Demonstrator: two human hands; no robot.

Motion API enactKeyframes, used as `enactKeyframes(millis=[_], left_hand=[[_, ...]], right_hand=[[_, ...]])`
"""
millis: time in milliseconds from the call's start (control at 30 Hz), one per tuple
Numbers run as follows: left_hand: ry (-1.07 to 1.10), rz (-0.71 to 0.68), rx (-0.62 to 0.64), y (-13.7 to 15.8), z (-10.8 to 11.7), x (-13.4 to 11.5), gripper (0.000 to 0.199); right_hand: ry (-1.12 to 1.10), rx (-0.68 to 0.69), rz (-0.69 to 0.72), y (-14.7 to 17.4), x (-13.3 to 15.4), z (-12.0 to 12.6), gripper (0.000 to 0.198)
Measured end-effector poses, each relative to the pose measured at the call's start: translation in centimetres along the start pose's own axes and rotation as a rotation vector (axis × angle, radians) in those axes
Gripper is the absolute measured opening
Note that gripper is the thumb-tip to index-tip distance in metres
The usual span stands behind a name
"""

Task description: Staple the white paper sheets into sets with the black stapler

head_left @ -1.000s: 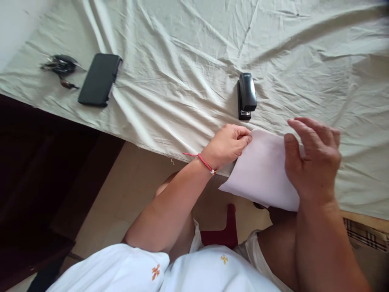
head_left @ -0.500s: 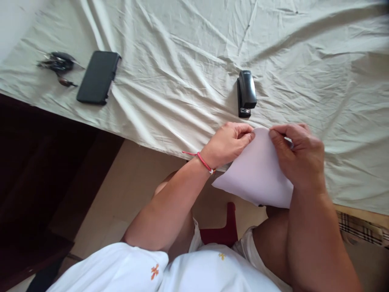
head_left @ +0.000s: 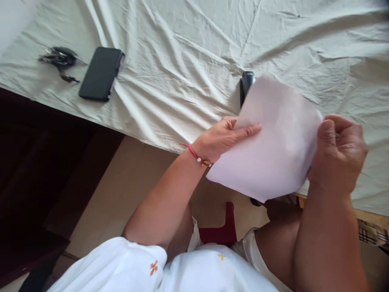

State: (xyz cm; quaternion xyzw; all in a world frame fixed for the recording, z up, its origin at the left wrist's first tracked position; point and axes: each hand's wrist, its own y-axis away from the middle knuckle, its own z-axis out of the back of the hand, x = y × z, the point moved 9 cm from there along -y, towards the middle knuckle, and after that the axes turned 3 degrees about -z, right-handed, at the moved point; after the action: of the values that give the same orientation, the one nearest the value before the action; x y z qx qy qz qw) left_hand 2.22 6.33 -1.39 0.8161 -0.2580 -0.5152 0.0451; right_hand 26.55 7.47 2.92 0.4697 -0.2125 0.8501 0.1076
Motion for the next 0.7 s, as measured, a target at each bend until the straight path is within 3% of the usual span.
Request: enactKeyframes(millis=[133, 267, 333, 533, 700], left_hand=[[0.159, -0.064, -0.237, -0.3, 2.8, -0.9, 0.016], [0.201, -0.082, -0.341, -0.6, 3.5, -0.7, 0.017], [0.189, -0.094, -0.331, -0.8, 3.2, -0.7, 0.019], [0.132, -0.128, -0.174, -1.3, 1.6, -0.5, 0.031], [0.131, -0.126, -0.164, -1.7, 1.8, 0.4, 0.038]], right_hand=[[-0.359, 0.096, -0.345, -0.5, -4.3, -0.1, 0.067], [-0.398, 0.396, -0.515, 1.7, -4.4, -2.1, 0.049], [-0.370, 0.473, -0.527, 2.5, -4.0, -2.7, 0.038], [-0.429, 0.348, -0.416, 1.7, -3.7, -2.9, 0.035], [-0.392, 0.423, -0.510, 2.1, -3.9, -2.9, 0.035]])
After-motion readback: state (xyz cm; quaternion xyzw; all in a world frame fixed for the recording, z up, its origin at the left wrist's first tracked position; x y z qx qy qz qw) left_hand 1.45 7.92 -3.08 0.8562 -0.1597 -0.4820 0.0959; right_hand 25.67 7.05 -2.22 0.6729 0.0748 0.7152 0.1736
